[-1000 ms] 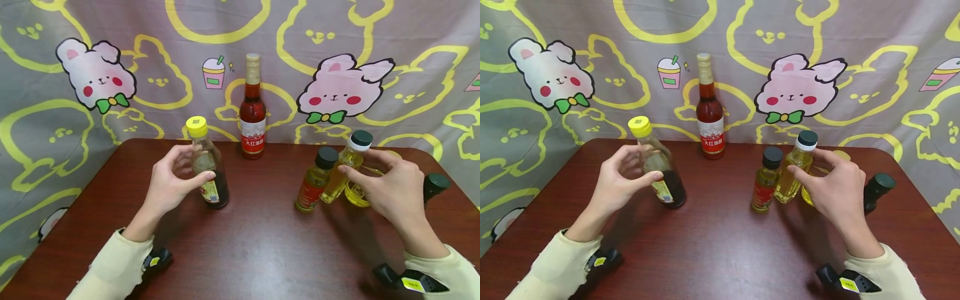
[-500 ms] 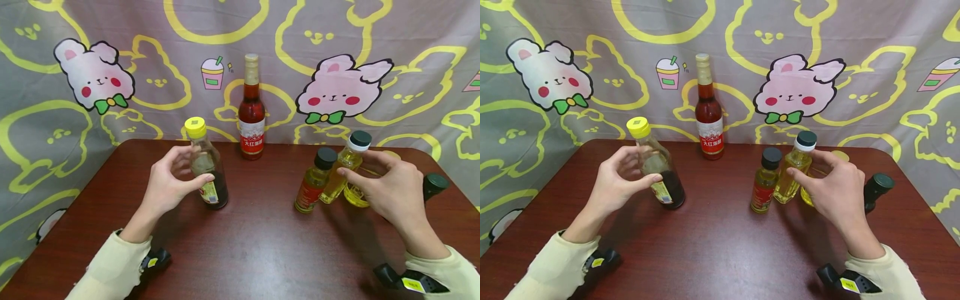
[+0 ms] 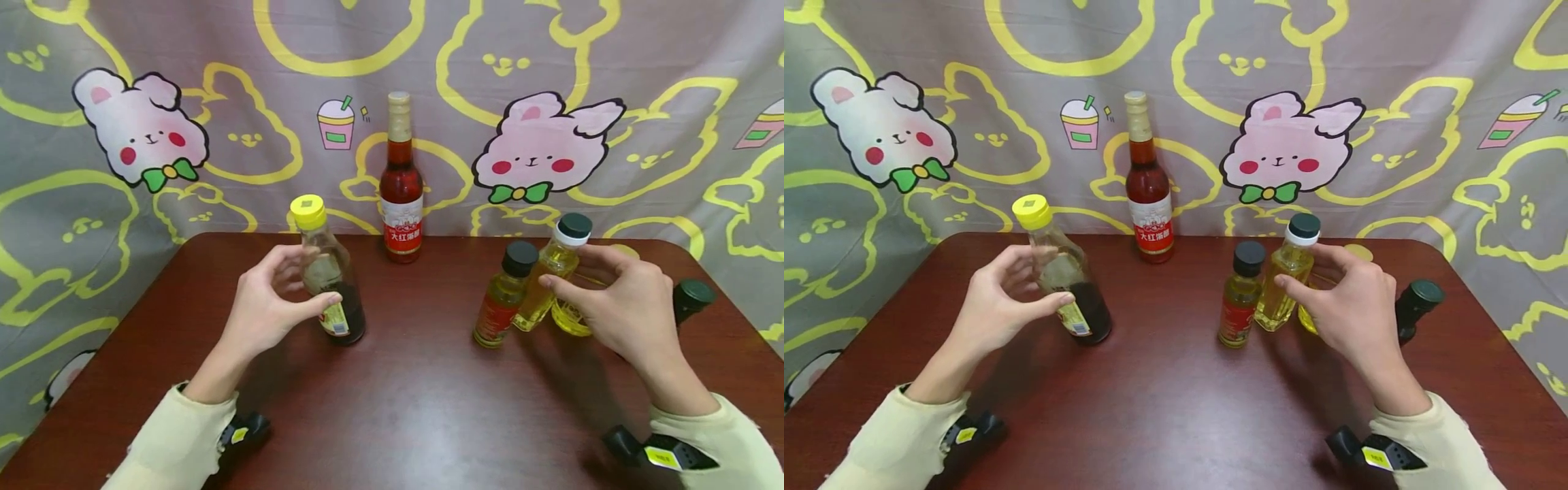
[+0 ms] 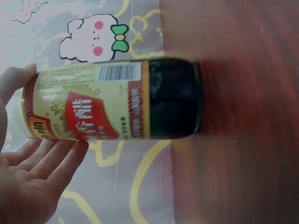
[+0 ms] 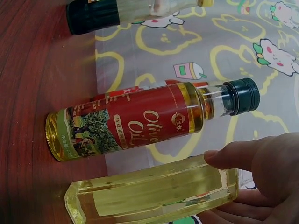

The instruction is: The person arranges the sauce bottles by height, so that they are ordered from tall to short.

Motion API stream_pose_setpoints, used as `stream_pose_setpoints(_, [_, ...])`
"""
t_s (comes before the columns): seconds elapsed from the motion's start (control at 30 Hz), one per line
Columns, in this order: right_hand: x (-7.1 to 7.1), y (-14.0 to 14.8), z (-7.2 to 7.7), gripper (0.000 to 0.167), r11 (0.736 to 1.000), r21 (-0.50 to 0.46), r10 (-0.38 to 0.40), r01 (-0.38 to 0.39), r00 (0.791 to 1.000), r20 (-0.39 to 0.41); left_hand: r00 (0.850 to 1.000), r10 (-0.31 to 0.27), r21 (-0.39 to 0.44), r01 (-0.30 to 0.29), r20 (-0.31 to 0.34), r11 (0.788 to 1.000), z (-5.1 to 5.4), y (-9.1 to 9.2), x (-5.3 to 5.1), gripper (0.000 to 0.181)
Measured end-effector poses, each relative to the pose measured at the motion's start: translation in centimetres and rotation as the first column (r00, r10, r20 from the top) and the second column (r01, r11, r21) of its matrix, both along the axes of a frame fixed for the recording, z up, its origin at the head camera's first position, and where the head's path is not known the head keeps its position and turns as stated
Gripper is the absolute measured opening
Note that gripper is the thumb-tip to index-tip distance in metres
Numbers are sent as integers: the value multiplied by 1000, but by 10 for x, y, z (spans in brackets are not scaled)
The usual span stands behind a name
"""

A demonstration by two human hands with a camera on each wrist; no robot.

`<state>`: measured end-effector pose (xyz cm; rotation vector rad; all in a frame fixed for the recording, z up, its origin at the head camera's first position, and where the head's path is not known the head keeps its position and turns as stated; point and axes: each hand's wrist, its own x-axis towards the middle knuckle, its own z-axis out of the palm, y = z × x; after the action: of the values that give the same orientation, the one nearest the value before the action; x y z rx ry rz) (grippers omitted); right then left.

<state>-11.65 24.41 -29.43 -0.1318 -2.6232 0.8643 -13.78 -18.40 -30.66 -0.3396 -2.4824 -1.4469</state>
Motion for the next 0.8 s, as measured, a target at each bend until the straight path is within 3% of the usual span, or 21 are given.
stream_pose_setpoints(0.13, [-1, -1, 0, 73, 1000, 3, 2, -2, 1000, 3, 1000, 8, -3, -8, -7, 1000, -3, -1, -1, 61])
stream_pose_setpoints(0.3, [-3, -2, -1, 73, 1000, 3, 11, -12, 1000, 9, 997, 45, 0, -46, -59, 999, -4, 0, 0, 61])
stream_pose_setpoints(0.57, [-5, -4, 0, 72, 1000, 11, 26, -26, 1000, 3, 990, 95, 59, -89, -106, 994, -5, 3, 4, 62])
stream_pose_setpoints(0.8, [-4, -4, 0, 73, 1000, 9, 17, -17, 999, 30, 987, 108, 77, -100, -116, 992, -5, 15, -3, 62])
